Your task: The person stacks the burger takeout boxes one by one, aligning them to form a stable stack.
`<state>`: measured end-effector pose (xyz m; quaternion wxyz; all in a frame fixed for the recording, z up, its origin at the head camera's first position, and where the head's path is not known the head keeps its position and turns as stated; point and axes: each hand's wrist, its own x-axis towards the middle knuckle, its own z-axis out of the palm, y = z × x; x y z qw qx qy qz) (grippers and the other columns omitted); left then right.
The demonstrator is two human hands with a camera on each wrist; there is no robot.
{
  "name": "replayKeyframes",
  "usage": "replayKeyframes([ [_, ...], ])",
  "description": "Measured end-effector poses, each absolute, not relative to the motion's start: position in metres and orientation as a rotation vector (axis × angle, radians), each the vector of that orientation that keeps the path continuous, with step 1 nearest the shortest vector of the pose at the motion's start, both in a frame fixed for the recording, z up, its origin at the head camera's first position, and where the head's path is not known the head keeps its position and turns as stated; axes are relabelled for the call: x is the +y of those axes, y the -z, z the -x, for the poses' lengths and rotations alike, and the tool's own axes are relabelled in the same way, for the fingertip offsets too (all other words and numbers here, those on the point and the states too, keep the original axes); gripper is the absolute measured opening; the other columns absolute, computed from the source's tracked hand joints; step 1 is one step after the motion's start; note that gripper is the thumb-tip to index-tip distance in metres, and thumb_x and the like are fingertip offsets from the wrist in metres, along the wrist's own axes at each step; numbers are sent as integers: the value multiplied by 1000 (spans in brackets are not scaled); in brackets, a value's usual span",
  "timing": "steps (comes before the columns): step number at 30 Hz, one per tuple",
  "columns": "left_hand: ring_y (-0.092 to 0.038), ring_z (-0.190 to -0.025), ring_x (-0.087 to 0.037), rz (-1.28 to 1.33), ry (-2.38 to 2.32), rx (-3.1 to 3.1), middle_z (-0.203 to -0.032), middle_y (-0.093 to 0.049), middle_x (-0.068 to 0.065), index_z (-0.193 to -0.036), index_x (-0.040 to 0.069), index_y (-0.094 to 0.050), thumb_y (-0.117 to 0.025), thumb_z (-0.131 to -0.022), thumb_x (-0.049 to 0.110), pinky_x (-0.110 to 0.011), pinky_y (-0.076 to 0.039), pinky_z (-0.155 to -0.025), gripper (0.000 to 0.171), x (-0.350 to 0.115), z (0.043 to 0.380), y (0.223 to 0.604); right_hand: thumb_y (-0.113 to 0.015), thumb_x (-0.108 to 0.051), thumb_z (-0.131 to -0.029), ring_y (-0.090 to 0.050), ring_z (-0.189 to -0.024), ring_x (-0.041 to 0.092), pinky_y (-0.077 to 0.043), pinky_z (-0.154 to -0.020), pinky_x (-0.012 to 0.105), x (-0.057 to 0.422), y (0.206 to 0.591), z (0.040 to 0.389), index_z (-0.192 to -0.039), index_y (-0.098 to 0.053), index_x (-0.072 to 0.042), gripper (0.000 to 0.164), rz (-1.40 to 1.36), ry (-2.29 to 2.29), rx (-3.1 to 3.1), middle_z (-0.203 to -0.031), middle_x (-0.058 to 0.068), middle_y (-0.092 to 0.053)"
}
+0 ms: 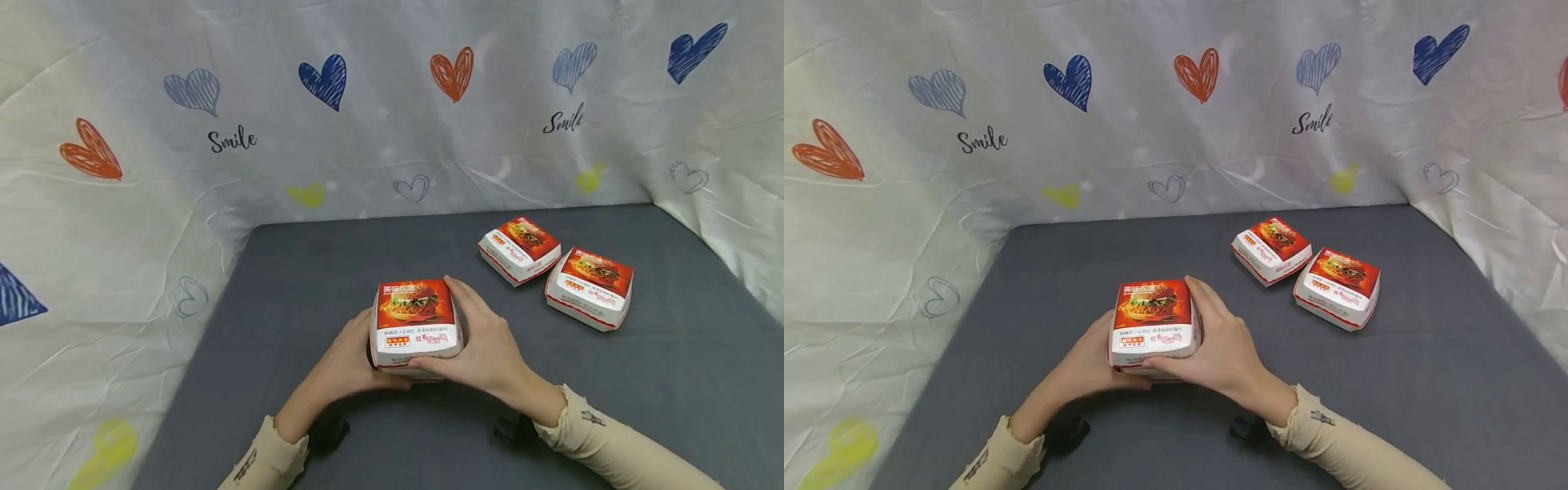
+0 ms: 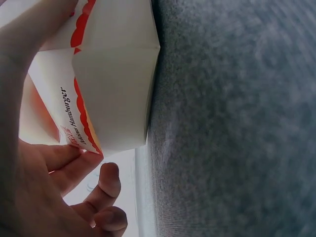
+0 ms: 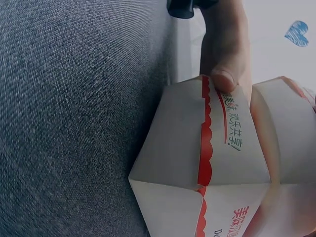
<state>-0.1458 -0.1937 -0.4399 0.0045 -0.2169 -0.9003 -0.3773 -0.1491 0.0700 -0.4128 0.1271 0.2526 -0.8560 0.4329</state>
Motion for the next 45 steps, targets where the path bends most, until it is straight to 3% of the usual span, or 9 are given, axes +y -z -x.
replayKeyframes([
  [6,-40,-149,-31,650,1214,-2842,-167,-41,-3,-162,26,-42,-104,-60,48,-66,-36,-116,121,-198,139,436,-99,-55,-66,-65,-124,28,-56,-100,53,67,415,147,-163,-40,-13,121,-742,-1269,-2468,-160,7,-49],
  [10,-39,-150,-37,629,1185,-2903,-170,-34,-9,-169,21,-29,-103,-61,49,-68,-38,-114,135,-205,136,429,-99,-55,-66,-65,-124,29,-56,-100,53,67,417,145,-163,-40,-12,121,-724,-1257,-2473,-159,9,-49],
  [13,-49,-133,-34,637,1185,-2898,-171,-31,-13,-172,17,-18,-104,-63,44,-61,-47,-104,142,-212,135,422,-99,-55,-66,-65,-124,31,-56,-100,54,68,417,144,-163,-40,-11,122,-707,-1245,-2482,-158,11,-49],
  [16,-51,-112,-28,680,1202,-2830,-172,-29,-14,-172,19,-13,-104,-63,36,-53,-48,-92,143,-217,134,413,-99,-55,-66,-66,-123,33,-56,-99,55,67,417,143,-162,-41,-10,122,-702,-1231,-2486,-158,12,-49],
  [19,-50,-106,-29,732,1202,-2754,-172,-31,-11,-173,22,-13,-105,-62,35,-54,-45,-88,144,-219,135,403,-99,-55,-65,-66,-122,32,-57,-98,54,67,416,143,-162,-41,-8,122,-705,-1217,-2481,-157,12,-50],
  [25,-47,-112,-27,773,1142,-2777,-173,-29,-6,-172,24,-14,-103,-65,42,-52,-46,-88,140,-211,142,391,-100,-54,-64,-68,-119,32,-57,-97,53,68,416,145,-161,-42,-8,122,-703,-1203,-2473,-157,12,-50],
  [32,-45,-132,-32,787,1103,-2835,-171,-34,-7,-172,20,-18,-102,-66,40,-62,-48,-103,136,-209,148,387,-99,-56,-67,-69,-117,29,-58,-97,51,65,417,143,-162,-40,-9,122,-709,-1243,-2489,-159,10,-47],
  [37,-46,-126,-27,747,1104,-2866,-162,-46,-10,-171,22,-23,-101,-67,44,-60,-49,-99,132,-209,149,390,-99,-56,-66,-69,-115,27,-59,-95,50,65,418,141,-162,-40,-8,123,-718,-1223,-2475,-159,10,-48],
  [45,-47,-120,-23,694,1088,-2859,-157,-51,-4,-168,28,-34,-101,-66,48,-55,-49,-95,124,-207,152,388,-98,-59,-66,-68,-118,26,-59,-96,49,66,416,144,-164,-37,-9,125,-732,-1190,-2473,-162,10,-45],
])
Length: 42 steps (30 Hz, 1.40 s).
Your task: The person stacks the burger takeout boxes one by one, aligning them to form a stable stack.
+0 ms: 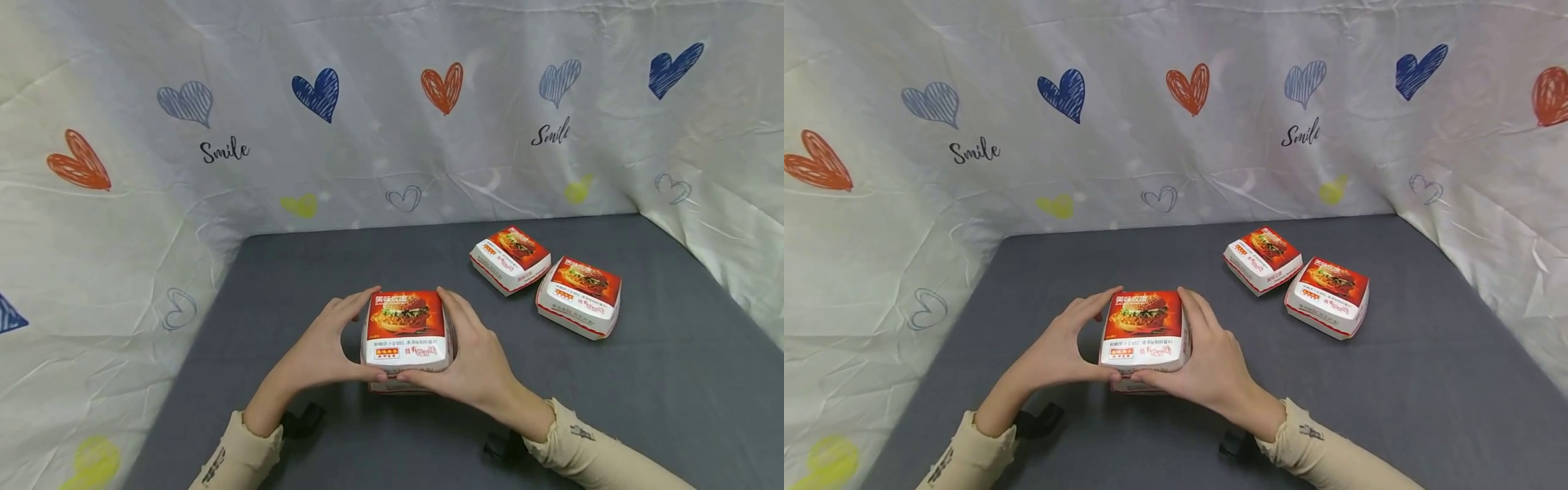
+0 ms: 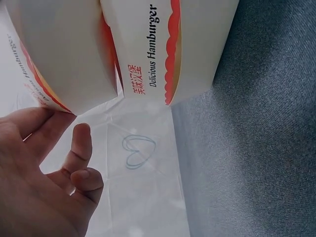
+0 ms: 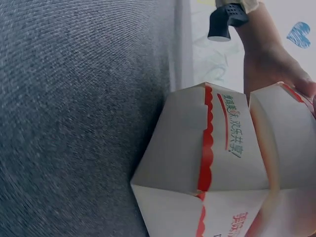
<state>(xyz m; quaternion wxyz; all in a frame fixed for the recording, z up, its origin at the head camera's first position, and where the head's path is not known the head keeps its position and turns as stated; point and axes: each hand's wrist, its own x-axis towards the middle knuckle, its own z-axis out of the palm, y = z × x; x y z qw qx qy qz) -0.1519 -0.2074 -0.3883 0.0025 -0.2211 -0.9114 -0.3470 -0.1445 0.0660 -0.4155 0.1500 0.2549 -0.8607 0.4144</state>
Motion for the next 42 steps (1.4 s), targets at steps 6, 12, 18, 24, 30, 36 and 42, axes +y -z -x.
replayKeyframes([
  [6,-48,-119,-24,676,1072,-2868,-154,-53,-5,-167,25,-35,-100,-67,49,-55,-50,-94,122,-206,153,388,-98,-59,-66,-67,-120,26,-59,-95,50,70,410,146,-164,-36,-10,126,-735,-1173,-2474,-163,10,-44],
  [12,-50,-121,-26,654,1054,-2879,-156,-51,-7,-167,25,-35,-99,-69,52,-56,-50,-94,121,-207,154,390,-96,-56,-70,-54,-56,10,-49,-55,29,83,397,155,-165,-37,-15,119,-684,-1165,-2431,-164,10,-44],
  [18,-49,-123,-26,644,1066,-2892,-159,-49,-6,-168,25,-34,-99,-68,52,-56,-50,-94,122,-206,153,388,-77,-83,-74,-31,-45,6,-33,-48,28,105,393,182,-164,-41,-16,118,-545,-1126,-2336,-155,12,-54],
  [24,-49,-123,-27,643,1071,-2892,-158,-49,-6,-167,22,-35,-99,-69,51,-56,-50,-94,121,-207,154,389,-93,-51,-75,-62,-71,23,-55,-78,45,128,393,208,-164,-41,-12,109,-404,-1130,-2319,-160,15,-50],
  [30,-49,-124,-27,627,1075,-2899,-158,-49,-7,-168,25,-34,-99,-68,51,-57,-50,-95,121,-208,153,388,-94,-46,-76,-68,-97,39,-53,-93,58,144,395,227,-163,-41,-7,109,-280,-1133,-2345,-163,19,-46],
  [36,-47,-126,-26,651,1124,-2883,-159,-47,-6,-168,29,-33,-100,-68,48,-59,-50,-99,122,-204,154,388,-92,-51,-77,-46,-147,44,-40,-114,66,171,393,238,-162,-40,-4,110,-162,-1097,-2369,-164,21,-43],
  [42,-46,-126,-27,637,1123,-2874,-161,-46,-6,-168,26,-33,-100,-68,48,-57,-50,-97,122,-206,149,389,-86,-60,-80,-42,-149,46,-38,-115,67,181,399,244,-165,-34,-3,115,-79,-1078,-2476,-166,22,-39],
])
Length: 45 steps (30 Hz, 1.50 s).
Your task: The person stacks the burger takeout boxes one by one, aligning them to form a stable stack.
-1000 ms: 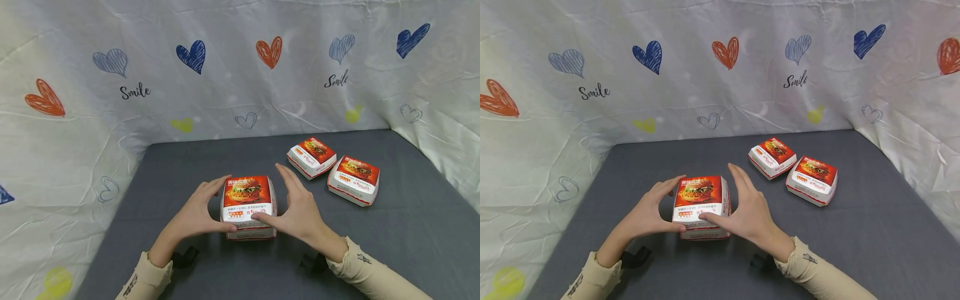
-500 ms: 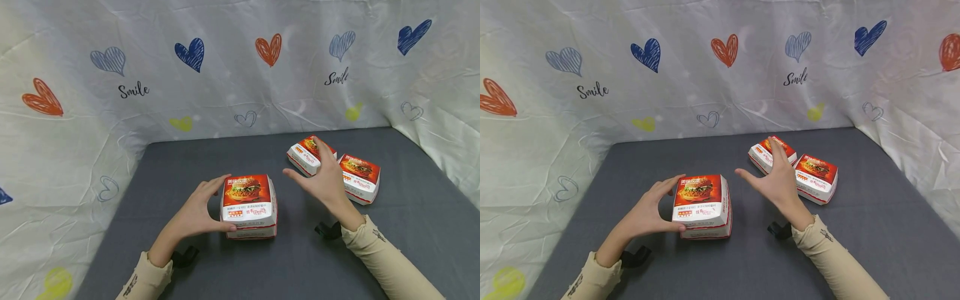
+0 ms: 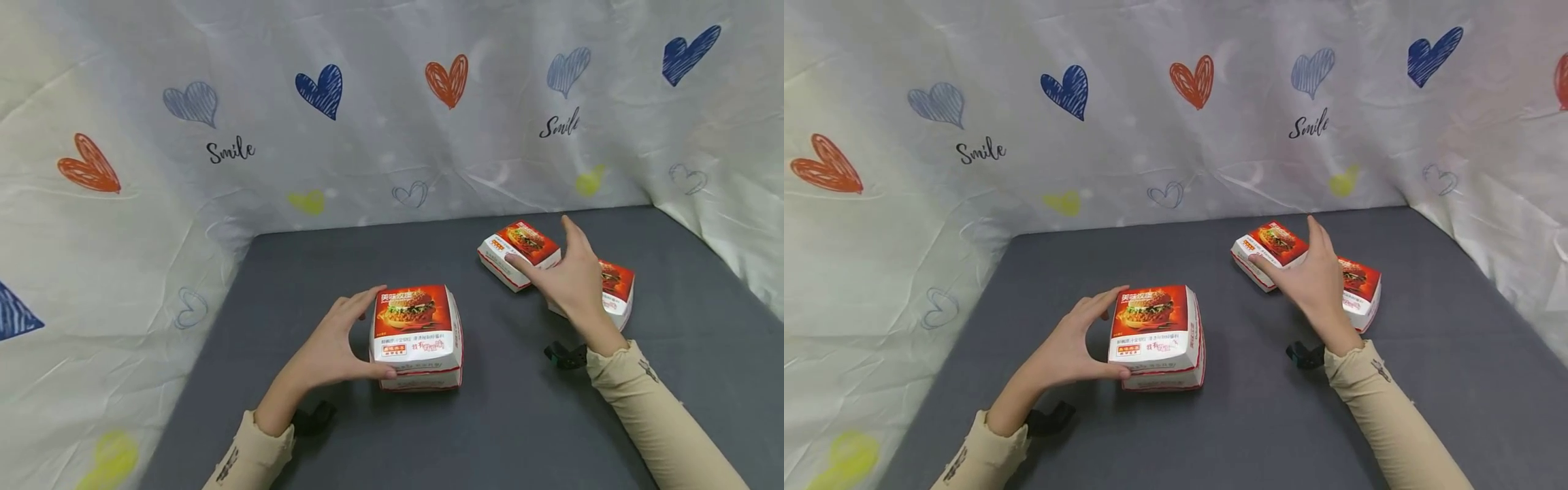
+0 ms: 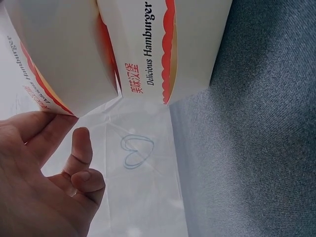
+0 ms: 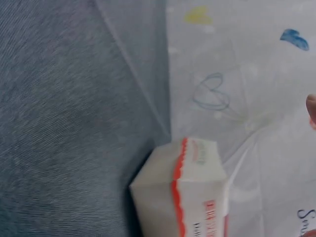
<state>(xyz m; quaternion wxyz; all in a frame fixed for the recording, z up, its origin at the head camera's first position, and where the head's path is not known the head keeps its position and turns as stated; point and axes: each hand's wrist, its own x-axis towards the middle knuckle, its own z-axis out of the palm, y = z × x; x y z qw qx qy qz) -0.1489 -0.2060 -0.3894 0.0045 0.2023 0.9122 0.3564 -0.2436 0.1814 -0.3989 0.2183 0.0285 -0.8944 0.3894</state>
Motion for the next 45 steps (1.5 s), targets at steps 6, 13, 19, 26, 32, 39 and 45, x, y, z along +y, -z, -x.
replayKeyframes([
  [6,-46,-125,-24,-608,-1129,2846,-161,-46,-5,-168,27,-34,-99,-67,51,-58,-50,-97,122,-209,143,391,-86,-62,-80,-49,-140,51,-45,-108,67,177,415,248,-165,-28,3,122,-26,-999,-2589,-167,26,-35],
  [13,-47,-125,-24,-625,-1125,2861,-161,-46,-5,-168,27,-34,-99,-67,53,-58,-50,-97,122,-207,147,390,-85,-64,-79,-57,-128,54,-52,-93,66,177,418,251,-164,-26,6,125,-47,-876,-2638,-166,30,-34],
  [19,-48,-125,-26,-619,-1112,2871,-161,-46,-4,-167,28,-34,-99,-67,55,-57,-50,-96,122,-206,149,390,-83,-67,-79,-66,-110,53,-56,-79,62,181,417,254,-163,-29,7,124,-19,-797,-2668,-161,32,-40],
  [26,-48,-124,-25,-613,-1120,2869,-161,-46,-4,-167,27,-34,-99,-66,55,-56,-50,-95,123,-206,147,388,-77,-77,-79,-67,-104,51,-56,-79,60,183,414,261,-162,-29,9,129,8,-746,-2761,-158,31,-44],
  [32,-48,-125,-26,-611,-1111,2866,-161,-46,-5,-168,28,-34,-99,-67,55,-57,-50,-97,123,-206,149,388,-75,-80,-78,-66,-108,52,-56,-80,59,186,410,263,-160,-33,11,130,32,-696,-2848,-154,33,-48],
  [39,-48,-127,-24,-618,-1109,2850,-154,-49,-4,-167,35,-32,-98,-66,57,-59,-50,-99,123,-203,150,389,-79,-74,-79,-62,-116,53,-54,-87,62,192,411,262,-157,-36,13,124,54,-683,-2883,-148,35,-52],
  [45,-46,-128,-24,-600,-1112,2865,-158,-48,-5,-168,31,-33,-99,-66,55,-58,-50,-99,124,-205,147,388,-78,-74,-79,-63,-118,50,-54,-87,61,188,410,267,-156,-40,12,121,22,-677,-2903,-146,34,-54],
])
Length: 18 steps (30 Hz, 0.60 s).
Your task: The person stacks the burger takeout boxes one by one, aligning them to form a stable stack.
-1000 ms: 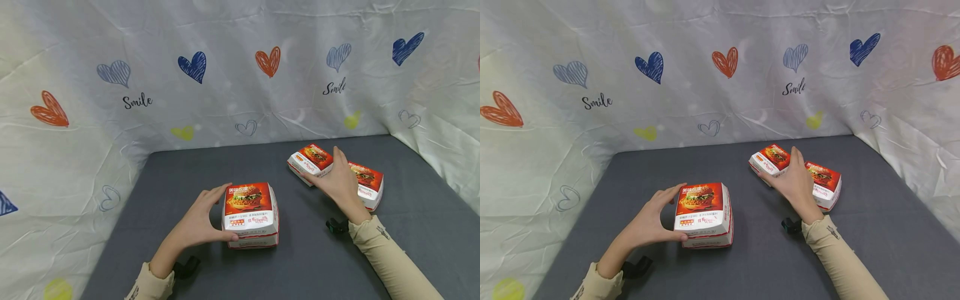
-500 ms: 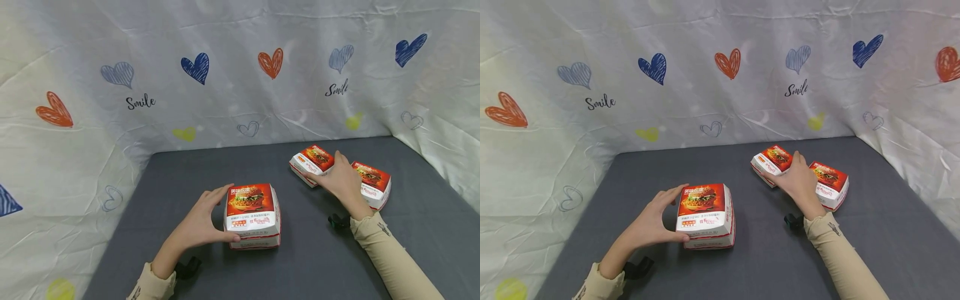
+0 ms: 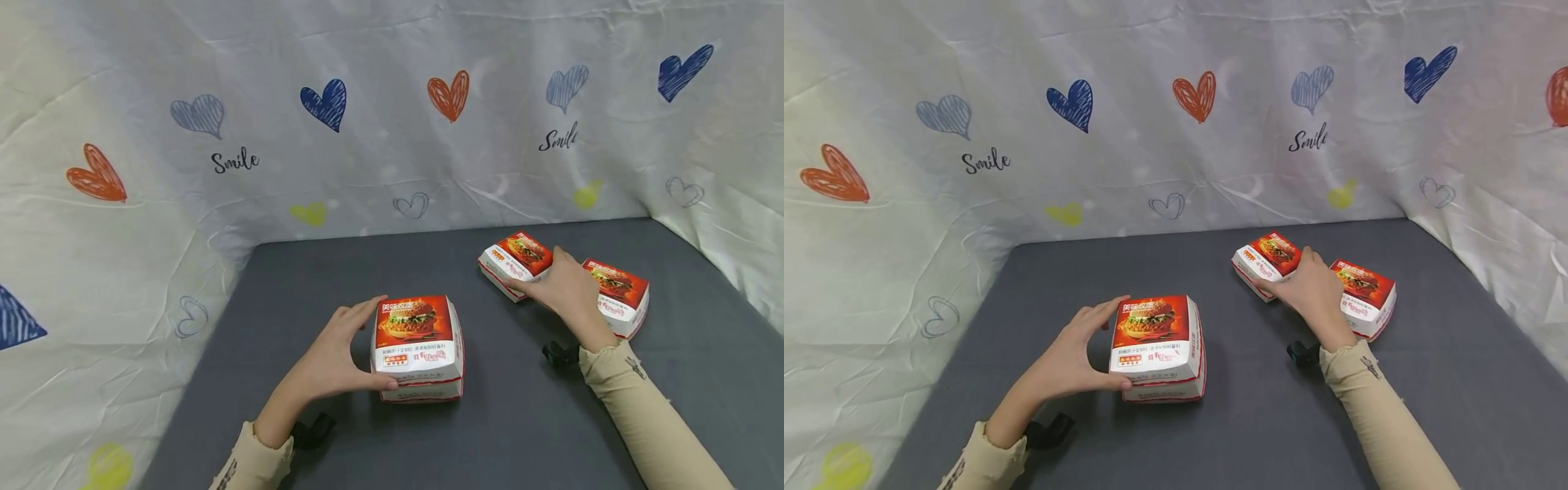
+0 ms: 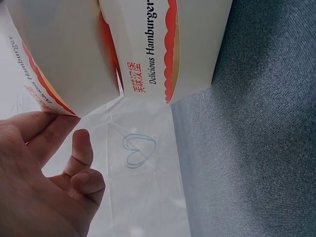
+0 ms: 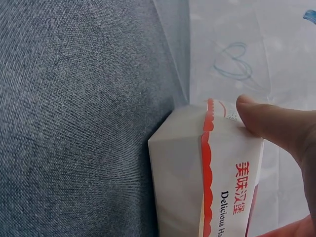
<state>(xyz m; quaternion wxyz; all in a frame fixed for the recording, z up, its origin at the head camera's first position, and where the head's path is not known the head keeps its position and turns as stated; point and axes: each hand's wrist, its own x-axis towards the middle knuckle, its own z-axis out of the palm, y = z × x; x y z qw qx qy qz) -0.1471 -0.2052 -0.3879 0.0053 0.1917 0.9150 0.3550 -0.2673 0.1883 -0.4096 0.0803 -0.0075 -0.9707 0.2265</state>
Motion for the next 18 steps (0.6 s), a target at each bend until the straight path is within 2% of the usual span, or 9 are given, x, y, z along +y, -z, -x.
replayKeyframes([
  [4,-47,-128,-25,-598,-1106,2871,-158,-48,-5,-168,30,-33,-99,-66,55,-58,-51,-99,124,-205,147,387,-79,-73,-80,-63,-118,48,-54,-87,61,187,409,268,-154,-43,10,117,16,-668,-2899,-142,33,-58],
  [12,-47,-130,-27,-597,-1124,2860,-159,-47,-6,-167,30,-34,-99,-67,54,-60,-50,-101,122,-204,147,388,-80,-71,-80,-67,-102,42,-55,-77,57,187,413,266,-144,-54,6,104,21,-682,-2847,-123,27,-66],
  [15,-46,-130,-26,-595,-1128,2858,-160,-47,-6,-167,29,-34,-99,-67,53,-61,-50,-102,122,-203,148,388,-80,-69,-81,-67,-104,44,-55,-79,58,188,413,267,-147,-52,7,104,15,-689,-2844,-128,28,-65],
  [18,-46,-131,-27,-596,-1131,2862,-161,-46,-6,-167,27,-35,-99,-67,53,-61,-50,-102,122,-202,149,388,-80,-67,-82,-65,-112,48,-55,-83,61,189,411,269,-153,-46,9,109,9,-682,-2843,-141,32,-59],
])
